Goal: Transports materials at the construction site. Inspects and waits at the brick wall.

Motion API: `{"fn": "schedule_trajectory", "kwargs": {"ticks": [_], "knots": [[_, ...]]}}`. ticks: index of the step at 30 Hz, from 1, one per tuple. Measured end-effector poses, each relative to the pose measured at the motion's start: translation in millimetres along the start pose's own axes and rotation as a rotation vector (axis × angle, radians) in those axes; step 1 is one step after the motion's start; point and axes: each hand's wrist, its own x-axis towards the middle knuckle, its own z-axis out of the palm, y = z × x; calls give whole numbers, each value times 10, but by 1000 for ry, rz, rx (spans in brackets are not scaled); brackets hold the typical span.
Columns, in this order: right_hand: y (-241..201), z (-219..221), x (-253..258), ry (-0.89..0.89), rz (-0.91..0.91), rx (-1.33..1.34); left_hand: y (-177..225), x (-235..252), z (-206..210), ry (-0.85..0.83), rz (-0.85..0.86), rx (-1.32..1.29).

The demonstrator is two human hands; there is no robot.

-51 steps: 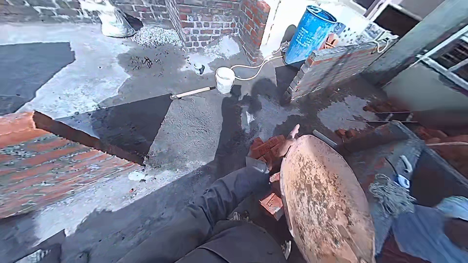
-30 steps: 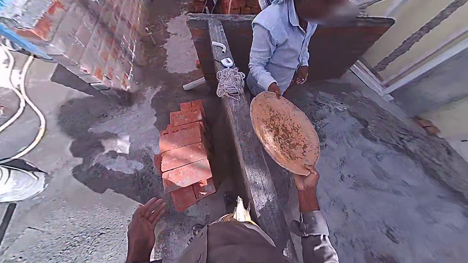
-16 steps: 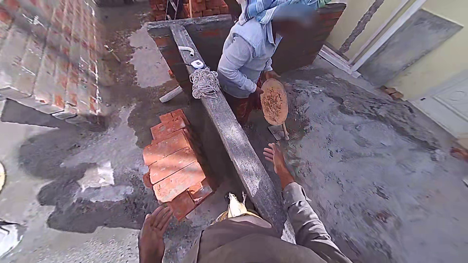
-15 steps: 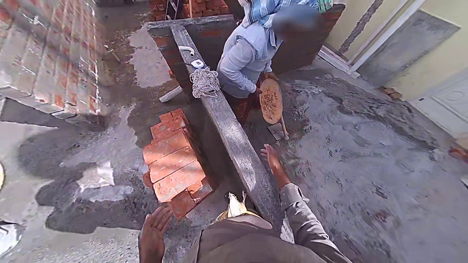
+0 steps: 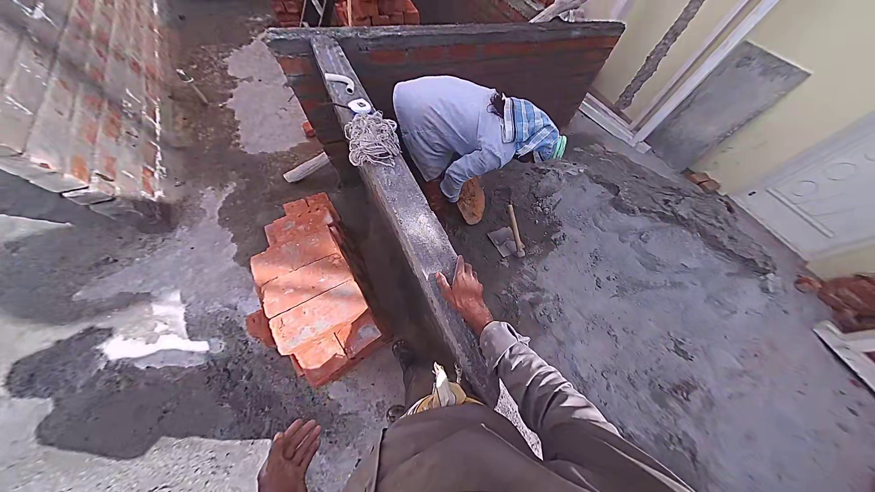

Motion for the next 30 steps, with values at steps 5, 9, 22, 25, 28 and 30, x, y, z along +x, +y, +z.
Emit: {"fn": "schedule_trajectory", "kwargs": {"ticks": [5, 9, 22, 25, 28, 30], "knots": [[11, -26, 20, -28, 17, -13, -267, -31, 225, 22, -2, -71], [-15, -56, 23, -36, 2, 3, -271, -193, 280, 18, -25, -7], [-9, -77, 11, -40, 8, 47, -342, -245, 251, 50, -20, 45], [-3, -70, 13, -34, 3, 40, -344, -278, 249, 55, -23, 29], [0, -61, 16, -16, 2, 44, -380, -259, 222, 58, -31, 12], [-6, -74, 16, -27, 7, 42, -394, -259, 225, 57, -32, 13]]}}
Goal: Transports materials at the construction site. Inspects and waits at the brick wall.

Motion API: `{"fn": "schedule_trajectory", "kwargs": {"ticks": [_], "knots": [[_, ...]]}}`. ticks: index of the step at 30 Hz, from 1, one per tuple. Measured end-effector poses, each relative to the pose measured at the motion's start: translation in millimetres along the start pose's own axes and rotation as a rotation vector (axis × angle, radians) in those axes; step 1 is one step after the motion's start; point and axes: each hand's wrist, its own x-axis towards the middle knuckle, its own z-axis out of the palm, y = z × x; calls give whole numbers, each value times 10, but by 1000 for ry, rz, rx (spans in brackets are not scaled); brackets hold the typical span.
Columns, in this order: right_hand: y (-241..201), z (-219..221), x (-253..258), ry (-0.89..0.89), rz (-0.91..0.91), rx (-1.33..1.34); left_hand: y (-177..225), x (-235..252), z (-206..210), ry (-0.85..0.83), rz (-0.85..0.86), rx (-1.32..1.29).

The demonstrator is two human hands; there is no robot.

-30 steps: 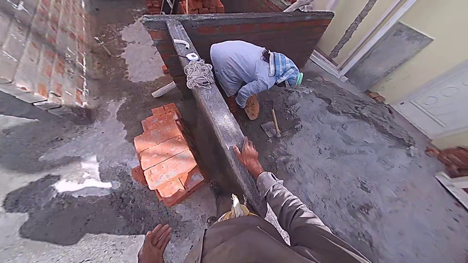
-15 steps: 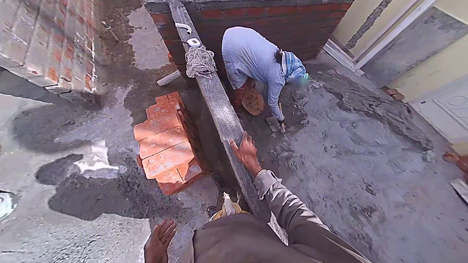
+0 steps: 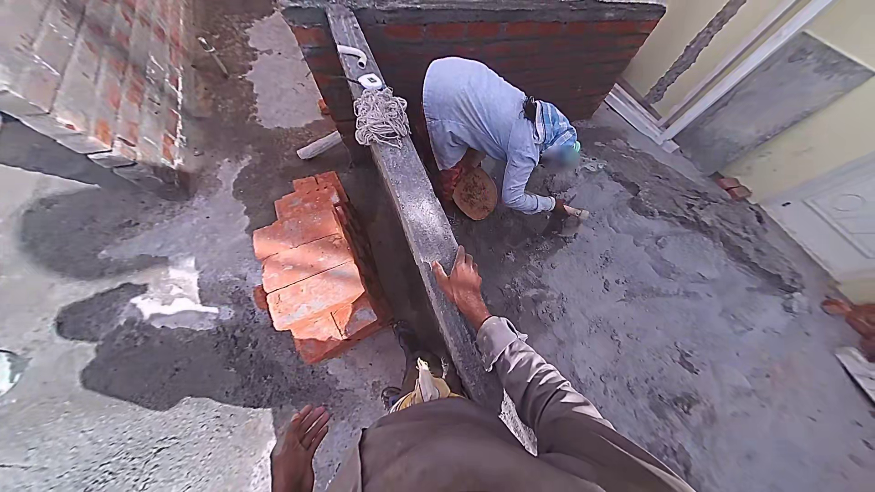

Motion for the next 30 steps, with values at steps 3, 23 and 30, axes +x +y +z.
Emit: {"fn": "schedule_trajectory", "kwargs": {"ticks": [3, 23, 30], "knots": [[-2, -5, 2, -10, 5, -5, 0, -5, 33, 6, -5, -4], [-4, -11, 15, -10, 2, -18, -39, 7, 34, -18, 7, -24], [-6, -14, 17, -12, 10, -30, -37, 12, 50, -19, 7, -17]]}}
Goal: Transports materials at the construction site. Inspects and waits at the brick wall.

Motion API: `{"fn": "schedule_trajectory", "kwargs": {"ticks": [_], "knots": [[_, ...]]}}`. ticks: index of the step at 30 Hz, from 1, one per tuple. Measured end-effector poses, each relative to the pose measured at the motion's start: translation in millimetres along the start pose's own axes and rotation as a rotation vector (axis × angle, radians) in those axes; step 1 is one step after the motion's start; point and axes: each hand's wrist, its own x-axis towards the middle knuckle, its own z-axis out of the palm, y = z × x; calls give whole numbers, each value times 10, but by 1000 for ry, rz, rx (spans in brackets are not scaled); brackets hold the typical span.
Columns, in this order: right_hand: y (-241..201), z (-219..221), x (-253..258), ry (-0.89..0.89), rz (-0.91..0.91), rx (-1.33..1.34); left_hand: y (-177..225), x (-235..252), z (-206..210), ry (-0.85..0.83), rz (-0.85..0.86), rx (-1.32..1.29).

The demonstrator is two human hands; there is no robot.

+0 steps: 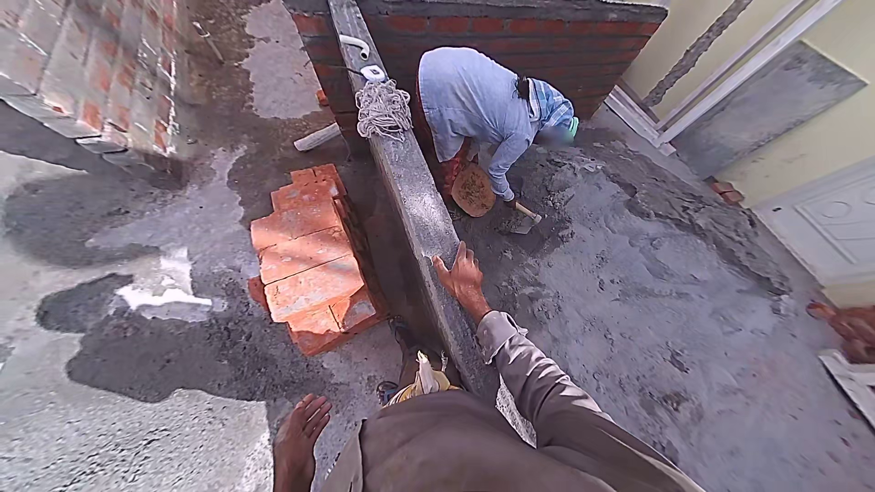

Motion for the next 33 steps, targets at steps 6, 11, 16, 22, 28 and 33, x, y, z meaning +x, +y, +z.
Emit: {"fn": "schedule_trajectory", "kwargs": {"ticks": [6, 11, 16, 22, 28, 33], "knots": [[8, 10, 2, 6, -8, -9, -11, 13, -5, 2, -3, 3], [4, 6, 3, -2, -1, 1, -7, 15, -5, -8, -3, 6], [1, 5, 4, -2, 0, -6, 0, 33, 11, 7, -11, 12], [4, -5, 2, -8, -2, 7, -30, 51, 4, -5, -11, 3], [9, 5, 9, -3, -6, 1, -29, 62, -7, -31, -9, 28], [19, 26, 11, 11, -7, -1, -44, 72, -10, -17, -5, 12]]}}
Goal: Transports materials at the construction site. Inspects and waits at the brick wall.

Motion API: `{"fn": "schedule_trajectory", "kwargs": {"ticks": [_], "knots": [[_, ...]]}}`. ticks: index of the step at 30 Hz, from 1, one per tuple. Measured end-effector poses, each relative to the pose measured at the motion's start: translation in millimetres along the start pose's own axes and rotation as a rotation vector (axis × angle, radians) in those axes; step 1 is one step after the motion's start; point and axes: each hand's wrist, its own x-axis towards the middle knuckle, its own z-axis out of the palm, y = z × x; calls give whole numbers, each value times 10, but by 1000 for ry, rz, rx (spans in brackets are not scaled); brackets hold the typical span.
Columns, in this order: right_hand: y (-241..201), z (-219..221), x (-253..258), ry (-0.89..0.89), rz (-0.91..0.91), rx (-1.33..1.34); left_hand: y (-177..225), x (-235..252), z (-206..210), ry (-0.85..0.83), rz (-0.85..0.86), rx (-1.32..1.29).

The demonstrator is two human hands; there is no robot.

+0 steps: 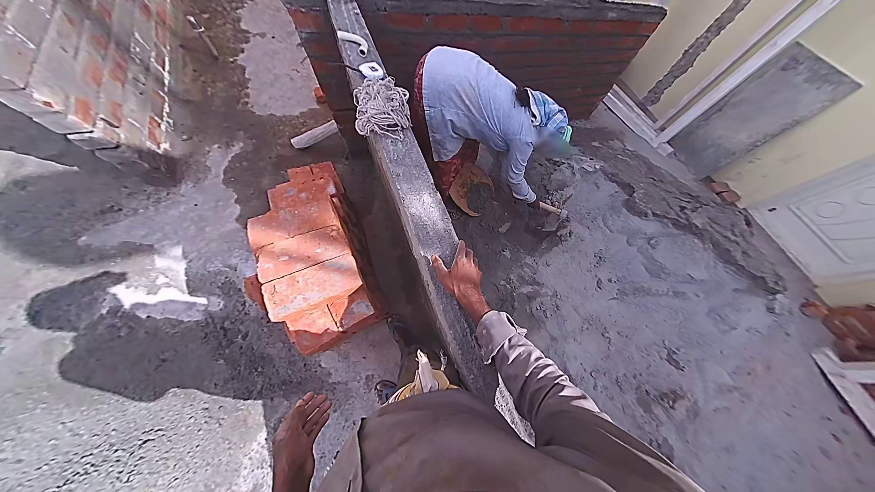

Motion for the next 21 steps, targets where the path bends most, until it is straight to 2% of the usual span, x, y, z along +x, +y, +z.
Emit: {"fn": "schedule_trajectory", "kwargs": {"ticks": [21], "knots": [[-22, -44, -13, -20, 5, 5, -9, -21, 0, 4, -4, 0]]}}
